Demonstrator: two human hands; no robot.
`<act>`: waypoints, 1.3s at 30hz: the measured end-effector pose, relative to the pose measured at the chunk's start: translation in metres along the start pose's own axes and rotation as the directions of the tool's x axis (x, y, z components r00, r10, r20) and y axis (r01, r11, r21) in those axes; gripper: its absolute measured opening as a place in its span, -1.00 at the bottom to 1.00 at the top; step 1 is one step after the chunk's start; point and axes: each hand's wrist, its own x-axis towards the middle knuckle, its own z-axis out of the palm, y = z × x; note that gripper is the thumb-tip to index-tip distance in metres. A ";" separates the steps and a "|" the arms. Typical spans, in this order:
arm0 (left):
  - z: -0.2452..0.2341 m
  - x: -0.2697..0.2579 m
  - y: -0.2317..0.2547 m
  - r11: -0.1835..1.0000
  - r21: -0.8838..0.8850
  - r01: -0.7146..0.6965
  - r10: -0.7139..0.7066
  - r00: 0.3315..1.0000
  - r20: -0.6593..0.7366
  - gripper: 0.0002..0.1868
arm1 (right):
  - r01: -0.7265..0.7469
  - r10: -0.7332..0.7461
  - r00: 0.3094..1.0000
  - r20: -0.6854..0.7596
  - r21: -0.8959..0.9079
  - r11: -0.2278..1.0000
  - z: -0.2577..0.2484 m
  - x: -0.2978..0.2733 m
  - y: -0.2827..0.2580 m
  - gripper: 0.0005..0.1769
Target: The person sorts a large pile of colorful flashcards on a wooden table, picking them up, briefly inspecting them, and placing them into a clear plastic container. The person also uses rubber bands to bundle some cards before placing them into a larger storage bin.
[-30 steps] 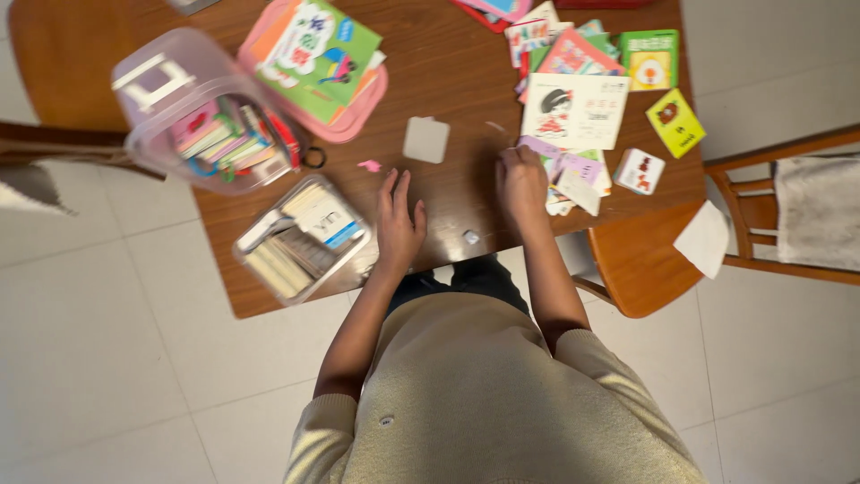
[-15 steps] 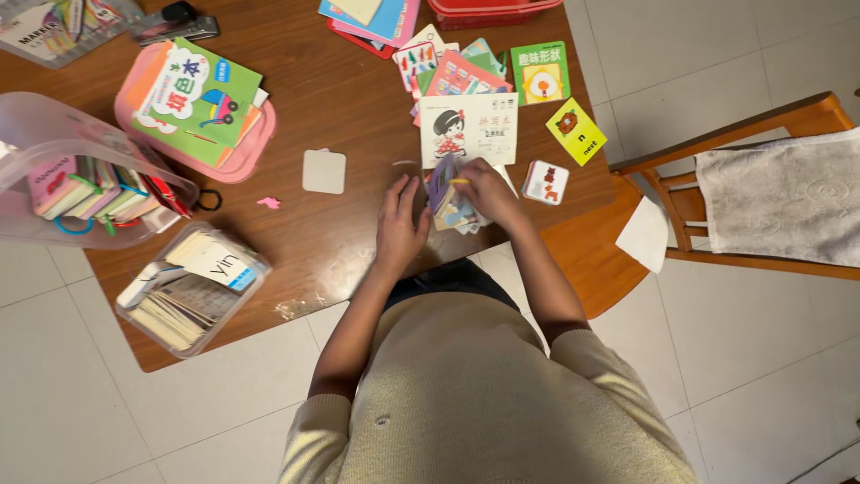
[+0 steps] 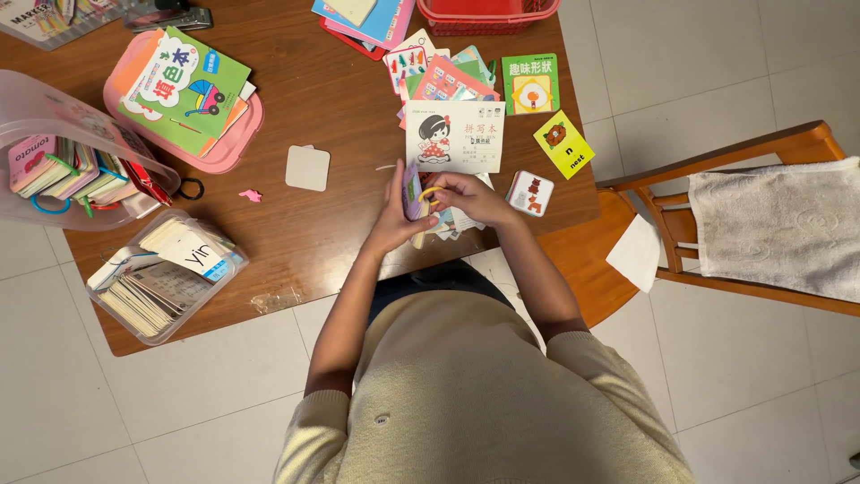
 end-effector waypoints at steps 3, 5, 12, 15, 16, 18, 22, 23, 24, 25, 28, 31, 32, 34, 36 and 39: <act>0.008 0.005 -0.026 0.984 -0.144 0.103 -0.092 0.992 0.082 0.24 | 0.011 -0.009 0.996 -0.092 0.027 1.000 -0.006 -0.006 0.007 -0.73; 0.013 0.006 -0.047 0.914 -0.347 0.212 -0.188 0.977 0.100 0.08 | 0.000 -0.001 0.967 -0.256 -0.004 1.000 -0.012 -0.011 0.012 -0.67; -0.007 -0.022 -0.078 0.362 -0.858 0.363 -0.358 0.905 0.231 -0.19 | -0.627 0.029 0.767 -0.641 -0.740 0.244 0.006 -0.012 0.048 0.09; -0.023 -0.039 -0.092 0.257 -0.924 0.283 -0.279 0.937 0.210 -0.16 | -0.645 0.013 0.757 -0.654 -0.743 0.178 0.017 -0.002 0.068 0.08; -0.029 -0.045 -0.098 0.233 -0.940 0.248 -0.243 0.951 0.191 -0.15 | -0.658 0.026 0.745 -0.666 -0.729 0.189 0.018 0.004 0.072 0.06; -0.044 -0.060 -0.108 0.287 -0.925 0.251 -0.199 0.960 0.199 -0.12 | -0.687 0.060 0.720 -0.692 -0.697 0.203 0.021 0.016 0.072 0.03; -0.089 -0.094 -0.100 0.463 -0.859 0.218 -0.181 0.972 0.149 -0.02 | -0.765 0.162 0.643 -0.748 -0.617 0.185 0.037 0.048 0.039 0.02; -0.104 -0.102 -0.094 0.505 -0.846 0.173 -0.170 0.980 0.100 0.00 | -0.786 0.190 0.618 -0.763 -0.594 0.171 0.046 0.057 0.026 0.01; -0.121 -0.109 -0.089 0.549 -0.825 0.133 -0.157 0.986 0.055 0.03 | -0.718 0.076 0.688 -0.721 -0.662 0.214 0.059 0.062 0.015 0.01; -0.139 -0.117 -0.084 0.591 -0.802 0.094 -0.142 0.990 0.011 0.05 | -0.641 -0.042 0.742 -0.669 -0.727 0.246 0.075 0.065 0.004 0.00; -0.204 -0.146 -0.070 0.542 -0.839 0.033 -0.188 0.979 -0.083 0.06 | -0.311 -0.169 0.865 -0.473 -0.769 0.558 0.143 0.101 -0.027 -0.04; -0.278 -0.181 -0.067 0.526 -0.842 -0.123 -0.167 0.955 -0.244 0.05 | 0.078 -0.085 0.988 -0.130 -0.056 0.995 0.228 0.148 -0.047 0.00; -0.302 -0.194 -0.069 0.508 -0.849 -0.144 -0.172 0.949 -0.264 0.01 | 0.090 -0.105 0.994 0.025 0.337 0.937 0.257 0.162 -0.051 0.02; -0.345 -0.219 -0.076 0.472 -0.861 -0.188 -0.182 0.935 -0.304 -0.04 | -0.011 -0.125 0.980 0.154 0.673 0.740 0.313 0.195 -0.057 -0.05; -0.375 -0.240 -0.082 0.479 -0.844 -0.240 -0.179 0.915 -0.361 -0.08 | -0.138 -0.139 0.957 0.254 0.822 0.552 0.355 0.216 -0.058 -0.13; -0.409 -0.260 -0.083 0.471 -0.841 -0.267 -0.172 0.907 -0.385 -0.13 | -0.201 -0.034 0.960 0.276 0.774 0.600 0.383 0.241 -0.039 -0.28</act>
